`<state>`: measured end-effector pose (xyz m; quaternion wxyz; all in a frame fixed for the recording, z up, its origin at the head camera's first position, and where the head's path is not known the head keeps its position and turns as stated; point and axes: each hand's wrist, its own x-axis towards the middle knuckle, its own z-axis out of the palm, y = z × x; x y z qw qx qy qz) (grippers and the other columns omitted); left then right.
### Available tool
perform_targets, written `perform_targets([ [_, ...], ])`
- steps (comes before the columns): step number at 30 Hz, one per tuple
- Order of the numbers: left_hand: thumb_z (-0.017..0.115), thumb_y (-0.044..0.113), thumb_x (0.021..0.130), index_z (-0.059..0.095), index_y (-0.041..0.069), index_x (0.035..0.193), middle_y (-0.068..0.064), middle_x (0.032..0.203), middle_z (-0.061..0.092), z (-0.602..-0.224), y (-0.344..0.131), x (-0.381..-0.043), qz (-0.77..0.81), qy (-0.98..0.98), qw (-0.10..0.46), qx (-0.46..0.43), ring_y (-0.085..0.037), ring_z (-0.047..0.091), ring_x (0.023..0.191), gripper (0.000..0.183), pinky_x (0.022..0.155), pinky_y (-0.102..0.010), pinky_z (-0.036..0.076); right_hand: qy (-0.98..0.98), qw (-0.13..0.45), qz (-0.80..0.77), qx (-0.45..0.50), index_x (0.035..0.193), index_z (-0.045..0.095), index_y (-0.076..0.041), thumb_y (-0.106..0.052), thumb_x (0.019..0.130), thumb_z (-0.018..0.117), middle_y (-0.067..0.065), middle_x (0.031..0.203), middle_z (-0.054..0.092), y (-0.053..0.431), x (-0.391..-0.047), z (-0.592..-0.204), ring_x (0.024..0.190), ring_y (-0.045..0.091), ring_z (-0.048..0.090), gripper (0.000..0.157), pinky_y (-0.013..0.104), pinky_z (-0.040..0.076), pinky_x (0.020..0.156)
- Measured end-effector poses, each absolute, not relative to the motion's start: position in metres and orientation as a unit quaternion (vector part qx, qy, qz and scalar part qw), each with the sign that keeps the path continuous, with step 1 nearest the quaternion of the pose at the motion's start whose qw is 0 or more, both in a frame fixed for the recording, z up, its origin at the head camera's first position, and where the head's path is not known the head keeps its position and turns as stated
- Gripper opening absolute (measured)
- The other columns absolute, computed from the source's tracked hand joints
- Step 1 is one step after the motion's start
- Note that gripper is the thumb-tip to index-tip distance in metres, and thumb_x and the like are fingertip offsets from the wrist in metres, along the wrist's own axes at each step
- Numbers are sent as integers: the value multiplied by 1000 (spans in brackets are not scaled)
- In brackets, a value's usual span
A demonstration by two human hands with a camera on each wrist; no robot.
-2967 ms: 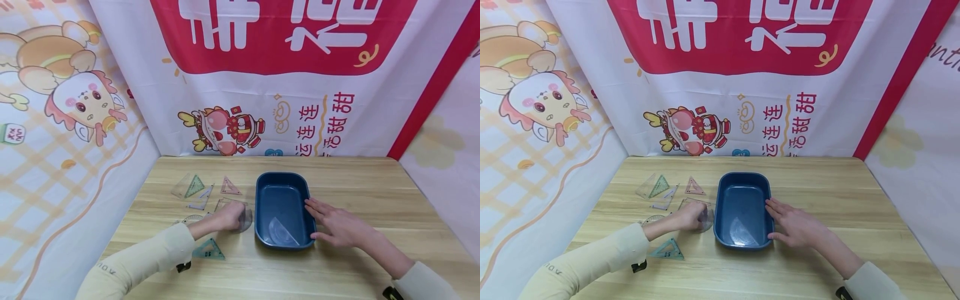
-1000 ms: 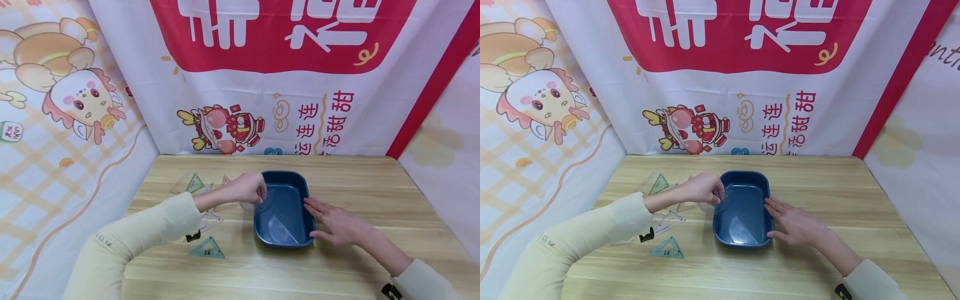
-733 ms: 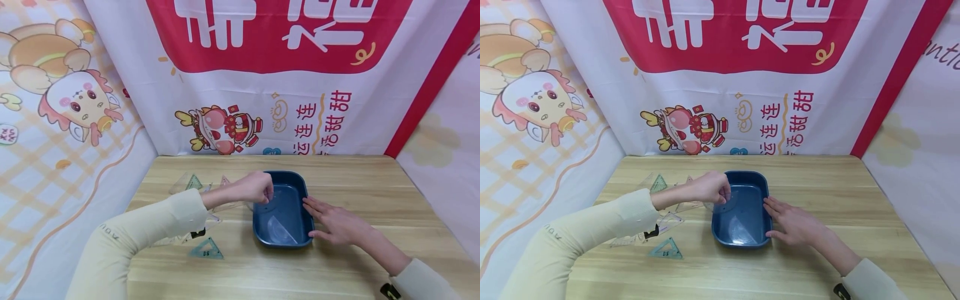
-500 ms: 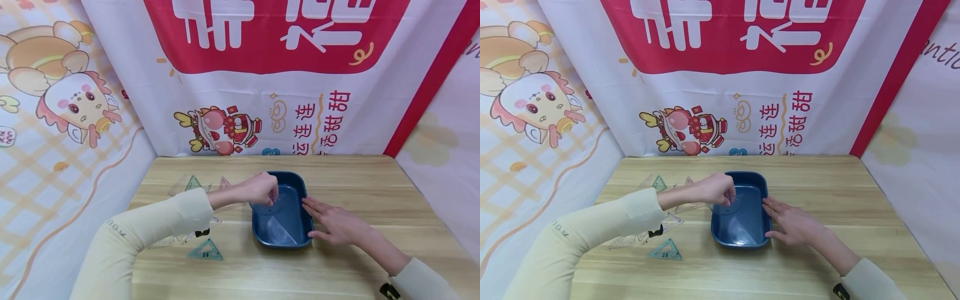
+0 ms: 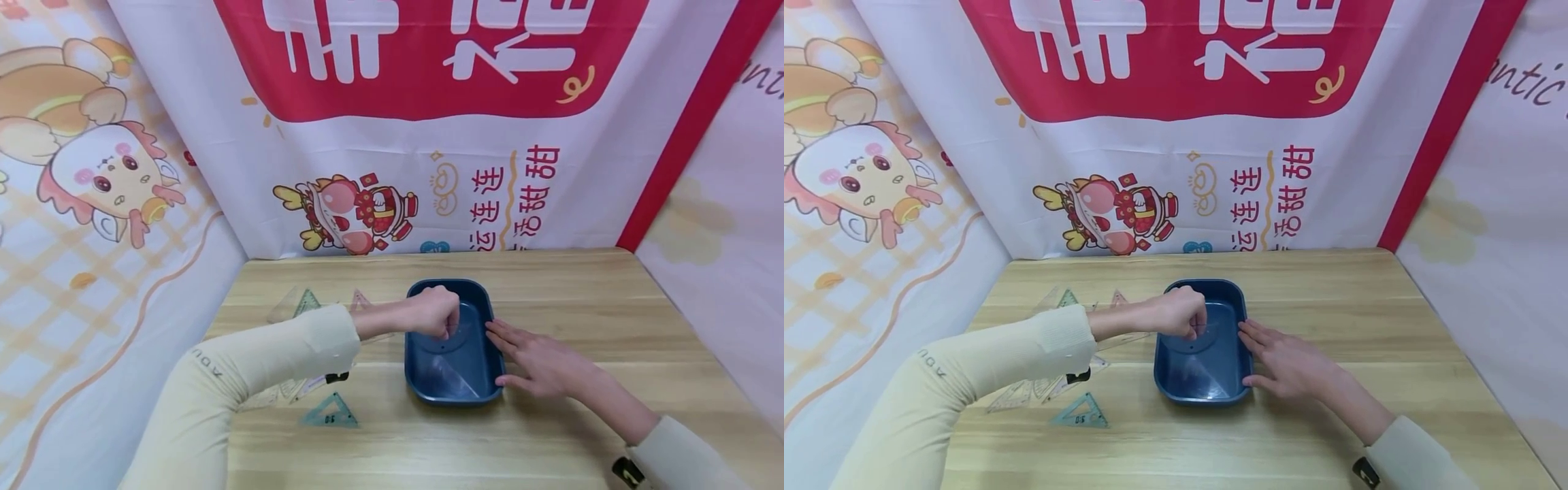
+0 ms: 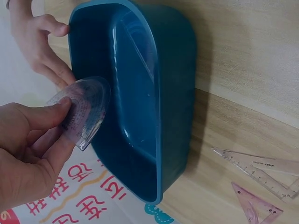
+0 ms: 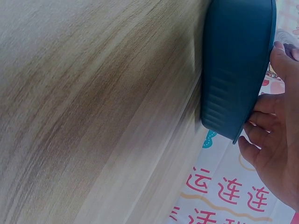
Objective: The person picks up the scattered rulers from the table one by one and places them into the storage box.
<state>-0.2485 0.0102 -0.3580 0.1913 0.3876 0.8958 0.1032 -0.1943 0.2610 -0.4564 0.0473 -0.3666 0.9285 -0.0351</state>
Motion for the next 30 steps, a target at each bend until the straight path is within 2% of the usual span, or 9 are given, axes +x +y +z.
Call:
perform_targets([
  [4,72,1,88,76,11,76,3,73,71,-366,14,-253,103,892,207,389,-5,65,62,16,59,-15,53,927,46,-30,-370,153,37,-5,-61,94,53,13,164,27,262,-195,-457,149,33,32,83,53,45,108],
  [11,71,1,89,76,12,85,-2,89,72,-381,21,-260,98,893,251,360,-9,66,72,13,64,-18,55,925,29,-28,-377,153,38,-6,-63,94,53,12,164,27,263,-194,-459,149,32,33,83,53,47,107],
  [20,70,2,90,76,12,88,0,86,70,-395,28,-265,78,891,253,368,-9,66,71,12,63,-18,55,927,45,-34,-372,154,35,-7,-63,94,53,12,165,25,259,-195,-457,150,31,31,84,53,45,109],
  [30,70,7,91,73,14,100,1,94,69,-408,34,-272,64,881,258,391,-7,65,80,11,72,-19,56,925,42,-28,-376,154,35,-6,-63,94,52,13,164,26,263,-198,-457,150,32,31,85,52,43,111],
])
